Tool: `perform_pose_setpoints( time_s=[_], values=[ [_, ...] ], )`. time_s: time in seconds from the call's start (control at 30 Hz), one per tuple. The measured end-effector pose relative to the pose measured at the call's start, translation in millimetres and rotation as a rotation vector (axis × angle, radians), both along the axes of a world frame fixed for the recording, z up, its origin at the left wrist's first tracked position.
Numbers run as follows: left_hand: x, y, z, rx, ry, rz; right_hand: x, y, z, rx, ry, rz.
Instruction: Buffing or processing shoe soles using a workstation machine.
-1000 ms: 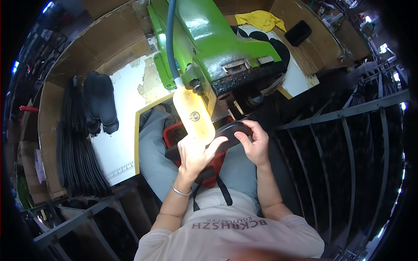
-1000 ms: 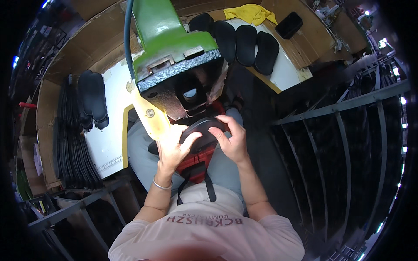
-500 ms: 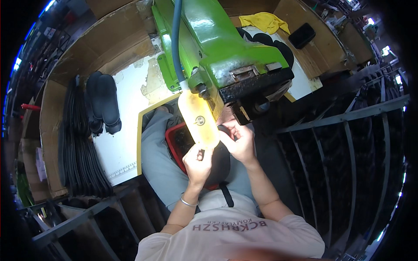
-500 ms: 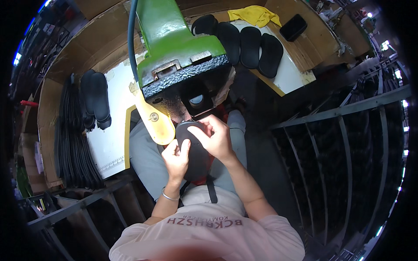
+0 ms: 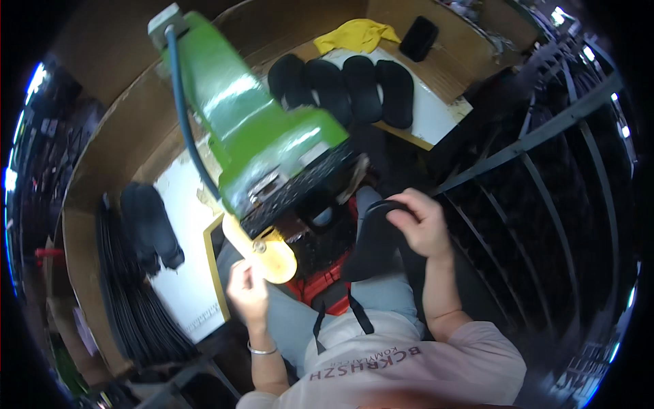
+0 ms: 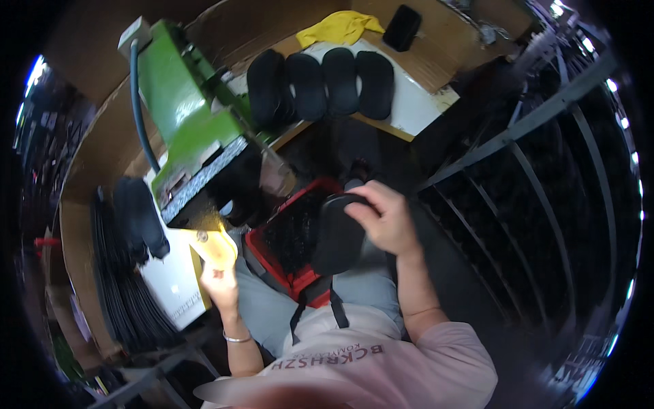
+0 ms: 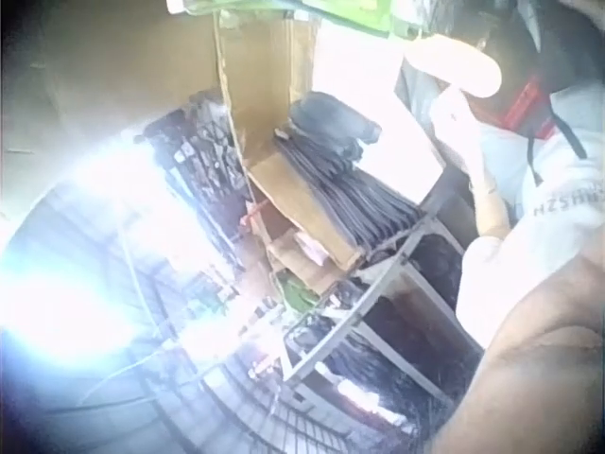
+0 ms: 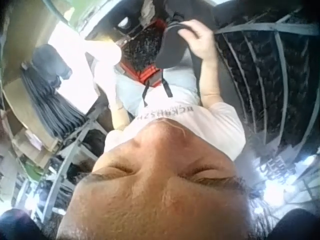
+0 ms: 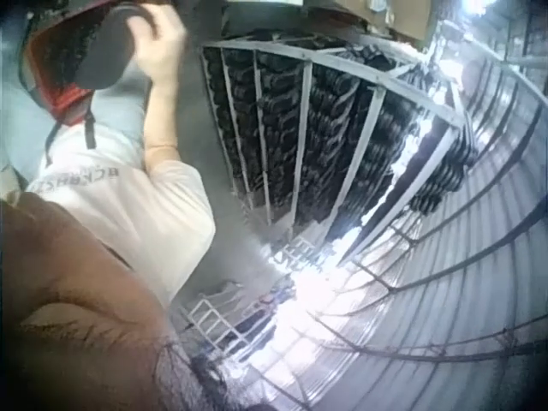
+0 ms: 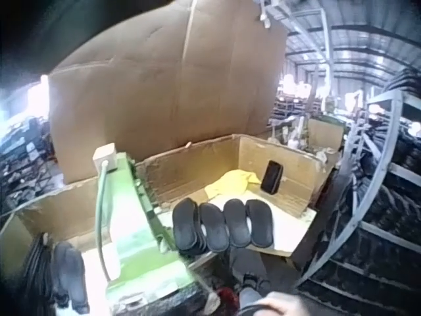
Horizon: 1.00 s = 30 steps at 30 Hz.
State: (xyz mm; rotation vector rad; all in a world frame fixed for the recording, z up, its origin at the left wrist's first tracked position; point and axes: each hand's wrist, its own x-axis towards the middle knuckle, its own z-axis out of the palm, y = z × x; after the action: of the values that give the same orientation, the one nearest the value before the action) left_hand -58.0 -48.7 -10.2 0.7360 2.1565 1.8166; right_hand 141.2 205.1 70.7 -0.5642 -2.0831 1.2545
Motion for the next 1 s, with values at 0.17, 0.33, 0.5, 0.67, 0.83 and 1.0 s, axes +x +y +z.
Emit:
perform_pose_setpoints(
  time_s=[0.17,0.33,0.5,0.67,0.83,1.0],
  values=[
    [43.2,61.6,20.6,-0.036,0.089,-0.396,-47.6,-57.5,-27.5,0.136,0.112,0.055],
    [40.7,79.1,13.7,0.034,-0.080,-0.330,-50.4,-67.0,-45.1,-0.090,0.083,-0.076],
    [39.8,88.7,23.9,0.048,-0.117,-0.324,-55.5,-65.8,-49.6,-0.152,0.124,-0.137],
    [54.7,84.6,11.9,0.057,-0.191,-0.215,-61.9,-68.9,-47.8,-0.216,0.186,-0.124],
    [64.9,80.0,1.9,0.223,-0.111,-0.033,-67.7,-66.4,-48.7,-0.175,0.046,0.059],
    [61.0,73.8,5.2,0.149,-0.039,-0.014,-70.4,-63.7,-55.3,-0.293,0.154,0.072]
  ],
)
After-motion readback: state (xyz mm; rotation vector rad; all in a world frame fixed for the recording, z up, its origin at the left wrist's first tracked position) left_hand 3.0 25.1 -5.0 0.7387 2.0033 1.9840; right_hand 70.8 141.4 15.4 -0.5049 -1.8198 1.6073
